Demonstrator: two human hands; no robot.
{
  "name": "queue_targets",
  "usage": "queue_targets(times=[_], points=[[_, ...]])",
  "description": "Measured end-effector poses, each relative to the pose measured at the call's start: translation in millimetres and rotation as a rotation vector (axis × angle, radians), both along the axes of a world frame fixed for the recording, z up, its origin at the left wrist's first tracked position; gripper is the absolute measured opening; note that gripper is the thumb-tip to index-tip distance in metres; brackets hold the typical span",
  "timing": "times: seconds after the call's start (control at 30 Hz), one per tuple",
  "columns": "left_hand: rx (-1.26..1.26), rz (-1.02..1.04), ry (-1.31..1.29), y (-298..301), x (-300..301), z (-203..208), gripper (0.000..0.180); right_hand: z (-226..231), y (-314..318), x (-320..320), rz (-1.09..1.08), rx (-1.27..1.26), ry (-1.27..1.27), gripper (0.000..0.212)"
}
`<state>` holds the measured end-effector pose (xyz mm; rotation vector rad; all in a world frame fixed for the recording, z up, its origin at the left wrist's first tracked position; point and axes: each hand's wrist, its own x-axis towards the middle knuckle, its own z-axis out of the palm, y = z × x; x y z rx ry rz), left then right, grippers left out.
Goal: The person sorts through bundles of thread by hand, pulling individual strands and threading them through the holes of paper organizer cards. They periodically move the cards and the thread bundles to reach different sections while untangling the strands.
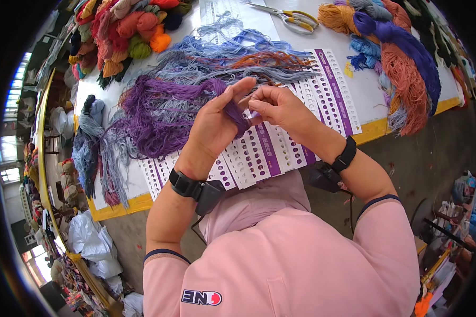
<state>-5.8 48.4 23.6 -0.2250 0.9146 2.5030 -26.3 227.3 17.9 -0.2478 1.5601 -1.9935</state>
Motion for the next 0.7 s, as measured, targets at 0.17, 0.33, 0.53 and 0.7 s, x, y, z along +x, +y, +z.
queue_targets(times=[0.17,0.33,0.53,0.7], points=[[0.003,-0.035,0.003,1.1,0.0,-2.7,0.042,-9.2,-2.2,2.2,0.001,0.058,0.031,0.014],[-0.006,-0.047,0.024,2.0,-0.9,-3.4,0.042,-10.9,0.7,3.5,0.034,0.006,0.045,0.013],[0.034,-0.040,0.034,-3.4,0.3,-5.9,0.041,-1.8,5.0,5.1,-0.051,-0.106,-0.139,0.010],[0.042,0.063,-0.025,-4.3,-1.1,-10.4,0.031,-4.2,10.6,4.8,-0.007,0.017,-0.035,0.012]])
